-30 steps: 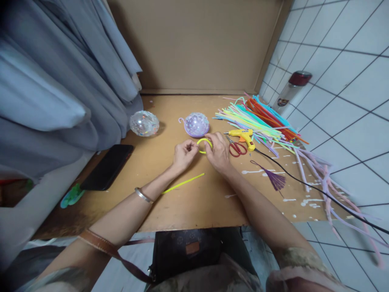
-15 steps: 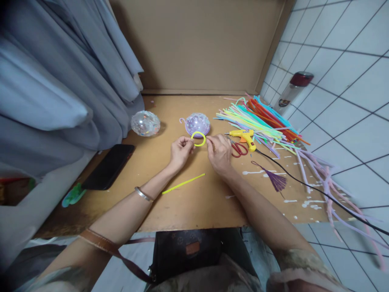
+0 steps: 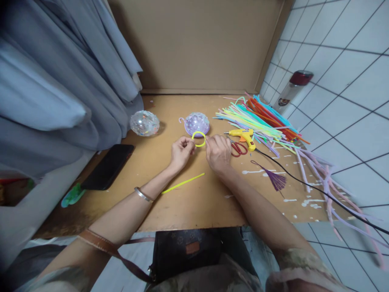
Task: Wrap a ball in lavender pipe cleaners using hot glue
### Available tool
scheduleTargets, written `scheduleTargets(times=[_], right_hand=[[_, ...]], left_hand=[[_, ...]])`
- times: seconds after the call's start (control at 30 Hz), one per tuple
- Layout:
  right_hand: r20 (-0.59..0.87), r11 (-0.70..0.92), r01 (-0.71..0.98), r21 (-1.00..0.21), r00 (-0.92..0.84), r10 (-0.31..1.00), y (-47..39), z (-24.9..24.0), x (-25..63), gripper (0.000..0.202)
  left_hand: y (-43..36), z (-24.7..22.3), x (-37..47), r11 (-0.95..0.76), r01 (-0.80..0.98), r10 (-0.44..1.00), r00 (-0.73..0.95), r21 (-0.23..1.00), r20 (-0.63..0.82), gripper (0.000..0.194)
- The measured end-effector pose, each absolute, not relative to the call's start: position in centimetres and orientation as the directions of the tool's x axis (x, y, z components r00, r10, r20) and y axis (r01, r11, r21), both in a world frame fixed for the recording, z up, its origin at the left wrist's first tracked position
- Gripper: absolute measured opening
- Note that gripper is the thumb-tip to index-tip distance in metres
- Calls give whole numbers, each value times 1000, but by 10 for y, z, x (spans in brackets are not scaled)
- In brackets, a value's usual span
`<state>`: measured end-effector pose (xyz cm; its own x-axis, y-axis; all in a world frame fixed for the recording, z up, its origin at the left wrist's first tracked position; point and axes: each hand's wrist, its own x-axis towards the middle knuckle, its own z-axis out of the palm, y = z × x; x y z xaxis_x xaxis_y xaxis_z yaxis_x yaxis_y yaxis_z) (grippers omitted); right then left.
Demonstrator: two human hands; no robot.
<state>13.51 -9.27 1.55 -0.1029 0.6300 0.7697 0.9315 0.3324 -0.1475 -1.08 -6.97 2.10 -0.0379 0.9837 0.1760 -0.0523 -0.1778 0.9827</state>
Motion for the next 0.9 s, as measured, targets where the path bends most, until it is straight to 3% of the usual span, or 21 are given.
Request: scheduleTargets(times=[0.4,0.7,0.9], right_hand=[[742,330,934,-134,-126,658,-91,11,133,33],[699,360,910,-207,-120,705,-92,11,133,35],[684,364,901,-235,-113,721,-94,14,133,47]], left_hand=[[-68,19,-11,-172,-43,985,-34,984,171,19],[-68,20,-13,-176,-49,984,-29,983,174,16],[-66,18,-14,-184,-70,983,-24,980,182,17]])
